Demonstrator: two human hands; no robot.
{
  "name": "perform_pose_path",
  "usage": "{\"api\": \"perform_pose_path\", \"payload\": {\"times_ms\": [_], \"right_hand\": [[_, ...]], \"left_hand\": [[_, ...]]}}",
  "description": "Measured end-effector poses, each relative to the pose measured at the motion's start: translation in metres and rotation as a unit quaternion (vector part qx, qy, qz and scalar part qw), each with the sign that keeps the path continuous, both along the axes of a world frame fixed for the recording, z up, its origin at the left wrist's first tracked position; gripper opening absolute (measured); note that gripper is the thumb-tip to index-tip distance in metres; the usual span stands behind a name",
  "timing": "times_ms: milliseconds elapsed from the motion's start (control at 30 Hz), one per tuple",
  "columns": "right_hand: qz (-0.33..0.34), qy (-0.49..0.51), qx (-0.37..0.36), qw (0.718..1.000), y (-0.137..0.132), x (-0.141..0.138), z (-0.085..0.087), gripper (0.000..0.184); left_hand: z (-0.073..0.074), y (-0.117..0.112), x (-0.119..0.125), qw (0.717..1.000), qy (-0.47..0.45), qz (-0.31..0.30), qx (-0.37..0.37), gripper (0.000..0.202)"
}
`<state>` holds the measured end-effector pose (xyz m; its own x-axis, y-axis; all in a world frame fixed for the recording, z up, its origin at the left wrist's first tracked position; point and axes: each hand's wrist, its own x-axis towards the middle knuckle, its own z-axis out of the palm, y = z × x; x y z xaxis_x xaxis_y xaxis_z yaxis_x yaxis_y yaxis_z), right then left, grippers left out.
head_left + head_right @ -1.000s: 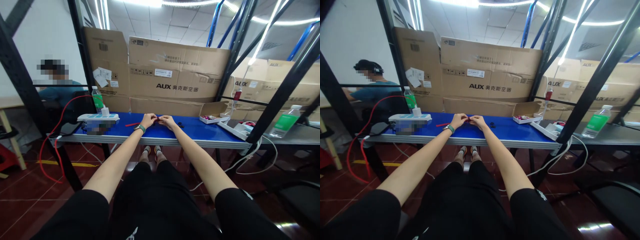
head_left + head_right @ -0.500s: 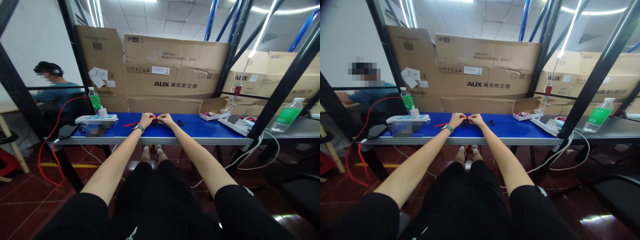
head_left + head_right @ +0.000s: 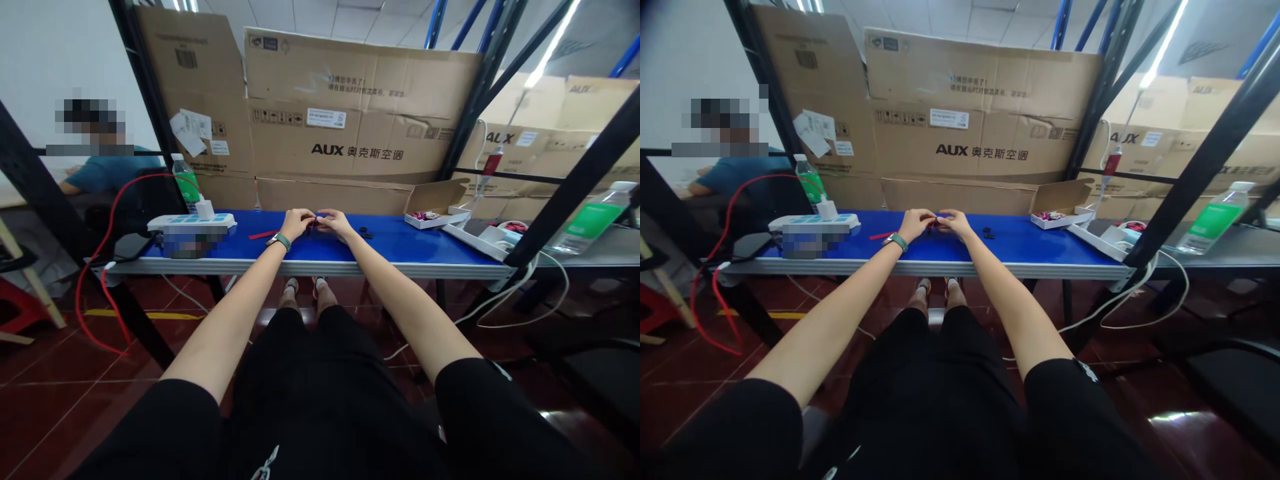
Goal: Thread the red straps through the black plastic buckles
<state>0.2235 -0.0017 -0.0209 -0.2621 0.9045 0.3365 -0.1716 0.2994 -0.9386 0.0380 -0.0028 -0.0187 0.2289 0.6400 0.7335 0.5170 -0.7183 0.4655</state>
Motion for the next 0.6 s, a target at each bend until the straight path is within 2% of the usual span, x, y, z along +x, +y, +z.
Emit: {"api": "perform_pose_path", "payload": {"times_ms": [167, 233, 433, 600], "right_hand": [[0.020, 0.040, -0.045, 0.998, -0.002, 0.000, 0.000, 0.036], [0.016, 0.053, -0.048, 0.997, -0.002, 0.000, 0.000, 0.035], [-0.003, 0.056, -0.021, 0.998, -0.008, -0.001, 0.002, 0.036], [-0.031, 0.042, 0.004, 0.999, -0.009, -0.002, 0.003, 0.039]], "left_hand": [[0.003, -0.008, 0.003, 0.999, -0.008, 0.013, 0.031, 0.020], [0.001, -0.007, 0.003, 0.999, -0.027, -0.001, 0.019, 0.025], [-0.005, 0.003, 0.002, 0.994, -0.079, -0.047, -0.056, 0.033], [-0.003, -0.002, 0.006, 0.996, -0.064, -0.029, -0.059, 0.030]]}}
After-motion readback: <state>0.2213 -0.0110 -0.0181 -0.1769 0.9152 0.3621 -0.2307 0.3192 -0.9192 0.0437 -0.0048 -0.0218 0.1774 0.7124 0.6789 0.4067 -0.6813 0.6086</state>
